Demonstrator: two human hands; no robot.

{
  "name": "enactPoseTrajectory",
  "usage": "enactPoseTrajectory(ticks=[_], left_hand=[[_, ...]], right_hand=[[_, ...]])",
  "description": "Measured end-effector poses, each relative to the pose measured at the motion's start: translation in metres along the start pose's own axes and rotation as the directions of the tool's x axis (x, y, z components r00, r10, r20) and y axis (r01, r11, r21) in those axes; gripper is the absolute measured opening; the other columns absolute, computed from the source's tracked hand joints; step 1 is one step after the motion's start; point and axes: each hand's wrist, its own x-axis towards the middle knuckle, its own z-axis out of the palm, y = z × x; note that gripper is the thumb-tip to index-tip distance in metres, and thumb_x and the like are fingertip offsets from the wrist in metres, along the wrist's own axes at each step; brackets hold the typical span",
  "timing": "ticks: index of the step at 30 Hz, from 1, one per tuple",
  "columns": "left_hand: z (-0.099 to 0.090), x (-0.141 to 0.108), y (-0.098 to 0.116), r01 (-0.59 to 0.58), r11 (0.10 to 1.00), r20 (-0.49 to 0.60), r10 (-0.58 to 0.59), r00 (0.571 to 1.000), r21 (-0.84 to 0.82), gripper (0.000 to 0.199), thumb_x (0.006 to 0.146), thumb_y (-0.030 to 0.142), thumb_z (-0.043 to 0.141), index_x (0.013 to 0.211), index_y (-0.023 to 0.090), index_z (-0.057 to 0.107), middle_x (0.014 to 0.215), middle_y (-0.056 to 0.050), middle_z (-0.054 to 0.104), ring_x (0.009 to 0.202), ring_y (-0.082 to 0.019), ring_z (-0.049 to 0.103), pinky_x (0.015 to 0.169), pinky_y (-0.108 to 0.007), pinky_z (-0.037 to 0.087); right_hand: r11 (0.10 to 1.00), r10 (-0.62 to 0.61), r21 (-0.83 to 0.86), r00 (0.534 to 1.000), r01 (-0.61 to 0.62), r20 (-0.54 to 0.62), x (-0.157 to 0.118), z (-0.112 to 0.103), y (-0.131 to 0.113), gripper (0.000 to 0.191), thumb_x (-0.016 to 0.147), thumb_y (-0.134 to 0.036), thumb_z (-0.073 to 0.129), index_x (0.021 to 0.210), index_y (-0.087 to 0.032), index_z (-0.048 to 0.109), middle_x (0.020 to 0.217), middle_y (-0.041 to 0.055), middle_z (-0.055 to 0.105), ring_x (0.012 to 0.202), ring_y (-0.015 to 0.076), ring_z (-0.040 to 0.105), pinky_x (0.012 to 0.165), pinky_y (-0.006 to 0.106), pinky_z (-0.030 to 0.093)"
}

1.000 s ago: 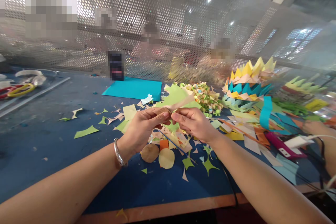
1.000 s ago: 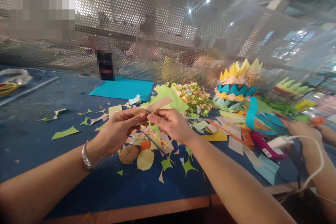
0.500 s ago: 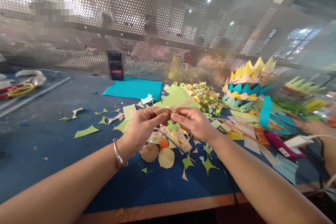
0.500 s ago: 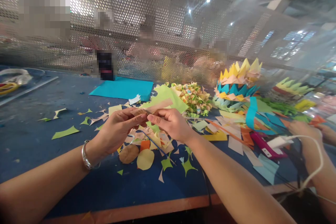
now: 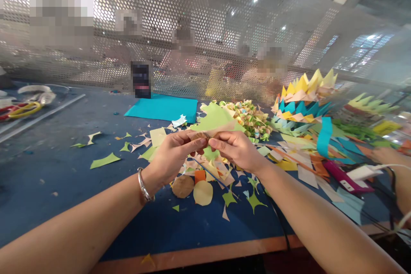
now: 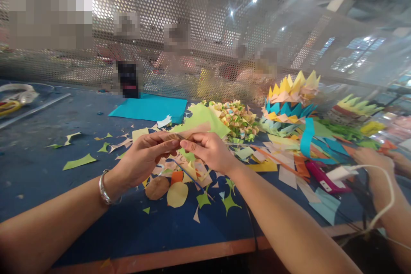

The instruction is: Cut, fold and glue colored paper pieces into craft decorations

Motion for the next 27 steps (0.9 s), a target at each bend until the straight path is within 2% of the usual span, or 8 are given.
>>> enactPoseTrajectory(ticks=[9, 27], left_hand=[[-0.0007, 0.0, 0.002, 0.006, 1.0, 0.03, -0.007, 1.0, 0.03, 0.012, 0.077, 0.027, 0.075, 0.074, 0.015, 0.074, 0.072, -0.004, 0.068, 0.064, -0.012, 0.056, 0.06, -0.025, 0.042], [-0.0003, -0.0004, 0.0027, -0.011, 0.998, 0.021, 0.009, 1.0, 0.069, 0.015, 0.076, 0.027, 0.075, 0.067, 0.016, 0.071, 0.067, -0.002, 0.063, 0.061, -0.012, 0.051, 0.056, -0.025, 0.037]], right_hand=[[1.0, 0.027, 0.004, 1.0, -0.027, 0.002, 0.0003, 0.0004, -0.0009, 0.038, 0.089, -0.051, 0.065, 0.072, -0.017, 0.059, 0.045, -0.0103, 0.033, 0.039, 0.0052, 0.027, 0.036, 0.023, 0.02], [1.0, 0.023, 0.009, 1.0, -0.023, 0.013, 0.0009, 0.0001, 0.0002, 0.036, 0.09, -0.048, 0.064, 0.072, -0.018, 0.058, 0.044, -0.0109, 0.032, 0.038, 0.0049, 0.025, 0.036, 0.023, 0.018]])
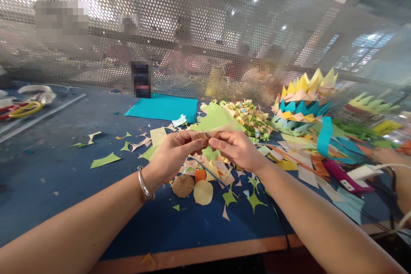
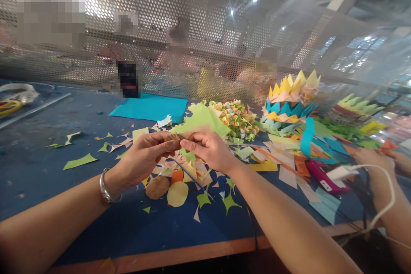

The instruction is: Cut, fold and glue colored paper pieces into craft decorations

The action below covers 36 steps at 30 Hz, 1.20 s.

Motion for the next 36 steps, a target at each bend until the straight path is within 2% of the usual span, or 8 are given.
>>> enactPoseTrajectory(ticks=[10, 21, 27, 36], left_hand=[[0.0002, 0.0, 0.0044, -0.081, 0.992, 0.037, 0.078, 0.996, 0.097, 0.023, 0.079, 0.027, 0.07, 0.059, 0.017, 0.064, 0.061, 0.001, 0.052, 0.058, -0.012, 0.04, 0.056, -0.028, 0.033], [-0.0009, 0.0007, 0.0037, -0.075, 0.994, 0.042, 0.071, 0.997, 0.084, 0.02, 0.08, 0.028, 0.068, 0.062, 0.019, 0.066, 0.061, 0.001, 0.054, 0.057, -0.012, 0.04, 0.056, -0.028, 0.033], [-0.0008, 0.0009, 0.0032, -0.085, 0.993, 0.052, 0.081, 0.995, 0.081, 0.025, 0.08, 0.027, 0.068, 0.058, 0.019, 0.06, 0.059, 0.002, 0.047, 0.057, -0.012, 0.035, 0.055, -0.028, 0.029], [-0.0026, -0.0003, 0.0004, -0.111, 0.966, 0.13, 0.082, 0.988, 0.233, 0.025, 0.085, 0.034, 0.064, 0.066, 0.019, 0.06, 0.062, 0.003, 0.042, 0.059, -0.012, 0.034, 0.054, -0.027, 0.028]], right_hand=[[1.0, -0.025, -0.003, 0.999, 0.026, 0.026, -0.0011, -0.0004, -0.0033, 0.036, 0.09, -0.047, 0.064, 0.071, -0.018, 0.058, 0.044, -0.011, 0.032, 0.037, 0.0049, 0.026, 0.036, 0.023, 0.018], [0.998, -0.036, -0.051, 0.999, 0.037, 0.022, -0.0008, -0.0016, -0.0037, 0.034, 0.091, -0.048, 0.062, 0.073, -0.019, 0.059, 0.048, -0.0099, 0.033, 0.04, 0.0057, 0.026, 0.037, 0.024, 0.017], [0.998, -0.023, -0.059, 1.0, 0.024, 0.019, -0.0015, -0.0012, -0.0042, 0.036, 0.092, -0.049, 0.062, 0.072, -0.02, 0.056, 0.048, -0.01, 0.03, 0.04, 0.0057, 0.024, 0.037, 0.025, 0.016], [1.0, -0.013, -0.009, 0.999, 0.013, -0.041, 0.002, -0.0004, 0.0039, 0.033, 0.087, -0.047, 0.067, 0.076, -0.019, 0.054, 0.052, -0.0101, 0.03, 0.044, 0.006, 0.023, 0.04, 0.024, 0.015]])
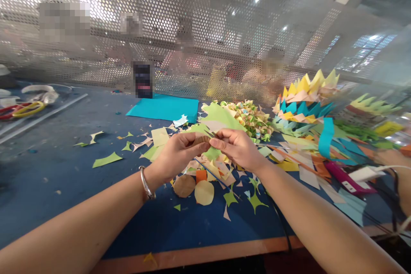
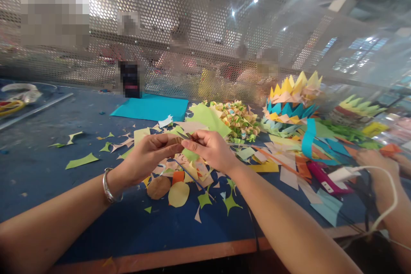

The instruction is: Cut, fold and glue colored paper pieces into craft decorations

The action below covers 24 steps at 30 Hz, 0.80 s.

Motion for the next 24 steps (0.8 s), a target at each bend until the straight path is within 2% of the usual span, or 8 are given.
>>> enactPoseTrajectory(ticks=[5, 9, 13, 16, 20, 24], left_hand=[[0.002, -0.001, 0.003, 0.004, 0.963, 0.02, -0.01, 1.0, 0.269, 0.031, 0.082, 0.036, 0.063, 0.058, 0.019, 0.052, 0.056, 0.005, 0.034, 0.054, -0.011, 0.03, 0.05, -0.027, 0.023], [0.003, -0.001, 0.008, 0.039, 0.941, 0.054, -0.06, 0.997, 0.337, 0.028, 0.082, 0.033, 0.058, 0.06, 0.019, 0.051, 0.056, 0.005, 0.036, 0.055, -0.011, 0.032, 0.052, -0.027, 0.025], [0.003, -0.001, 0.004, 0.091, 0.975, 0.011, -0.095, 0.995, 0.204, 0.032, 0.08, 0.035, 0.064, 0.059, 0.018, 0.048, 0.058, 0.005, 0.039, 0.057, -0.01, 0.034, 0.054, -0.026, 0.028], [0.005, -0.001, -0.001, 0.122, 0.992, 0.0, -0.122, 0.993, 0.029, 0.029, 0.076, 0.035, 0.069, 0.06, 0.017, 0.053, 0.058, 0.005, 0.045, 0.057, -0.01, 0.04, 0.055, -0.025, 0.031], [0.008, -0.002, -0.003, 0.201, 0.949, 0.0, -0.207, 0.978, -0.244, 0.021, 0.073, 0.031, 0.075, 0.067, 0.016, 0.063, 0.068, 0.001, 0.061, 0.066, -0.012, 0.056, 0.064, -0.025, 0.043], [0.008, -0.001, -0.003, 0.242, 0.905, -0.013, -0.263, 0.965, -0.349, 0.016, 0.075, 0.029, 0.077, 0.077, 0.015, 0.069, 0.077, -0.003, 0.07, 0.074, -0.014, 0.065, 0.066, -0.024, 0.048]], right_hand=[[1.0, -0.018, -0.023, 1.0, 0.017, -0.023, 0.001, 0.002, 0.001, 0.035, 0.081, -0.044, 0.074, 0.074, -0.018, 0.053, 0.061, -0.008, 0.035, 0.052, 0.0064, 0.028, 0.046, 0.023, 0.02], [0.998, 0.004, -0.069, 1.0, -0.004, 0.006, 0.001, 0.002, 0.001, 0.034, 0.082, -0.046, 0.071, 0.076, -0.017, 0.055, 0.066, -0.0052, 0.042, 0.057, 0.0084, 0.036, 0.051, 0.024, 0.026], [0.996, 0.007, -0.086, 1.0, -0.008, -0.01, 0.001, 0.003, 0.0, 0.034, 0.081, -0.046, 0.071, 0.075, -0.017, 0.054, 0.065, -0.0049, 0.043, 0.058, 0.0087, 0.037, 0.051, 0.025, 0.026], [0.998, 0.0, -0.058, 1.0, -0.001, -0.022, 0.001, 0.004, 0.0, 0.033, 0.081, -0.046, 0.071, 0.077, -0.016, 0.057, 0.067, -0.0036, 0.046, 0.059, 0.0093, 0.039, 0.052, 0.025, 0.028], [1.0, -0.017, -0.007, 0.999, 0.017, -0.045, 0.001, 0.005, 0.001, 0.033, 0.081, -0.047, 0.072, 0.082, -0.016, 0.06, 0.069, -0.0024, 0.049, 0.06, 0.0101, 0.04, 0.051, 0.025, 0.03], [0.997, -0.036, 0.061, 0.996, 0.041, -0.076, 0.002, 0.005, 0.006, 0.033, 0.081, -0.046, 0.073, 0.082, -0.016, 0.06, 0.067, -0.0032, 0.048, 0.059, 0.0091, 0.038, 0.049, 0.024, 0.03]])
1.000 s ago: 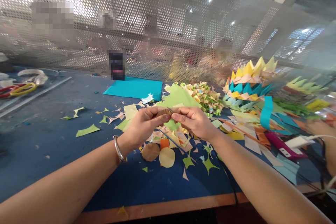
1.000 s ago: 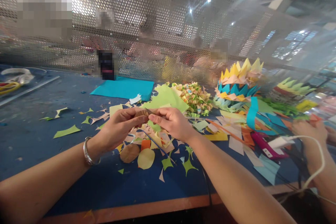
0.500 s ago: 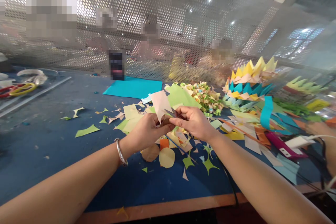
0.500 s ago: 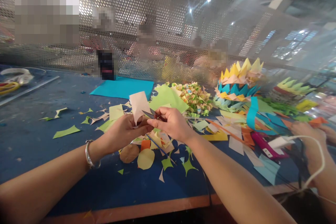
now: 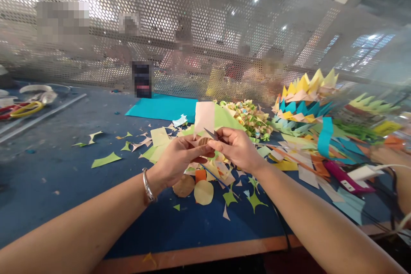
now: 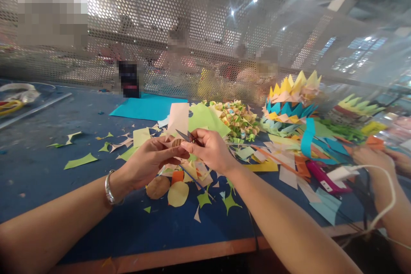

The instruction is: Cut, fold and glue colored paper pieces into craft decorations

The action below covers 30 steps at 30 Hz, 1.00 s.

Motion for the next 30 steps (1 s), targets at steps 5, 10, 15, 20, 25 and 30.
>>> enactPoseTrajectory(ticks=[5, 10, 15, 20, 25, 30], left_hand=[[-0.0046, 0.0048, 0.0014, -0.095, 0.994, -0.082, 0.091, 0.992, -0.05, 0.014, 0.077, 0.026, 0.077, 0.077, 0.014, 0.07, 0.071, -0.001, 0.069, 0.064, -0.009, 0.062, 0.058, -0.02, 0.045], [-0.0041, 0.0045, 0.0026, -0.129, 0.989, -0.124, 0.119, 0.985, -0.075, 0.013, 0.074, 0.024, 0.079, 0.075, 0.015, 0.07, 0.07, 0.001, 0.067, 0.063, -0.009, 0.062, 0.056, -0.019, 0.044], [-0.0022, 0.0029, 0.0037, -0.141, 0.988, -0.142, 0.13, 0.981, -0.067, 0.013, 0.073, 0.024, 0.08, 0.074, 0.016, 0.069, 0.067, 0.002, 0.065, 0.06, -0.008, 0.06, 0.054, -0.019, 0.041], [-0.0047, 0.0037, 0.0024, -0.152, 0.987, -0.085, 0.148, 0.985, -0.044, 0.011, 0.075, 0.025, 0.077, 0.074, 0.016, 0.07, 0.064, 0.002, 0.064, 0.056, -0.007, 0.055, 0.051, -0.019, 0.039], [-0.0052, 0.0045, 0.0009, -0.166, 0.986, -0.054, 0.164, 0.985, -0.028, 0.013, 0.074, 0.025, 0.078, 0.071, 0.016, 0.069, 0.064, 0.003, 0.061, 0.055, -0.007, 0.053, 0.05, -0.02, 0.038], [-0.0047, 0.0042, 0.0023, -0.185, 0.983, -0.028, 0.184, 0.982, -0.012, 0.013, 0.075, 0.026, 0.077, 0.071, 0.016, 0.07, 0.066, 0.003, 0.06, 0.057, -0.008, 0.053, 0.051, -0.02, 0.039]], right_hand=[[0.999, 0.017, 0.044, 0.999, -0.015, -0.033, 0.0006, -0.0009, 0.0014, 0.032, 0.083, -0.045, 0.072, 0.082, -0.016, 0.059, 0.054, -0.0093, 0.037, 0.046, 0.0054, 0.026, 0.041, 0.022, 0.019], [0.995, 0.073, 0.066, 0.997, -0.075, 0.03, -0.0004, 0.0006, -0.0017, 0.032, 0.083, -0.044, 0.073, 0.08, -0.017, 0.058, 0.052, -0.0113, 0.033, 0.042, 0.004, 0.022, 0.037, 0.021, 0.016], [0.994, 0.082, 0.072, 0.995, -0.086, 0.062, -0.0016, 0.001, -0.0031, 0.031, 0.085, -0.043, 0.072, 0.078, -0.017, 0.057, 0.051, -0.0116, 0.031, 0.041, 0.0037, 0.022, 0.036, 0.021, 0.016], [0.992, 0.089, 0.079, 0.991, -0.097, 0.096, -0.0029, 0.0002, -0.0054, 0.032, 0.086, -0.044, 0.07, 0.076, -0.018, 0.056, 0.049, -0.0122, 0.029, 0.039, 0.0039, 0.022, 0.035, 0.022, 0.014], [0.992, 0.089, 0.074, 0.989, -0.098, 0.115, -0.0033, 0.0001, -0.0068, 0.034, 0.087, -0.045, 0.07, 0.073, -0.019, 0.054, 0.047, -0.0125, 0.028, 0.038, 0.004, 0.022, 0.035, 0.023, 0.013], [0.994, 0.082, 0.067, 0.989, -0.09, 0.122, -0.0036, -0.0004, -0.0066, 0.033, 0.087, -0.045, 0.069, 0.074, -0.019, 0.054, 0.046, -0.0126, 0.028, 0.037, 0.004, 0.023, 0.035, 0.023, 0.013]])
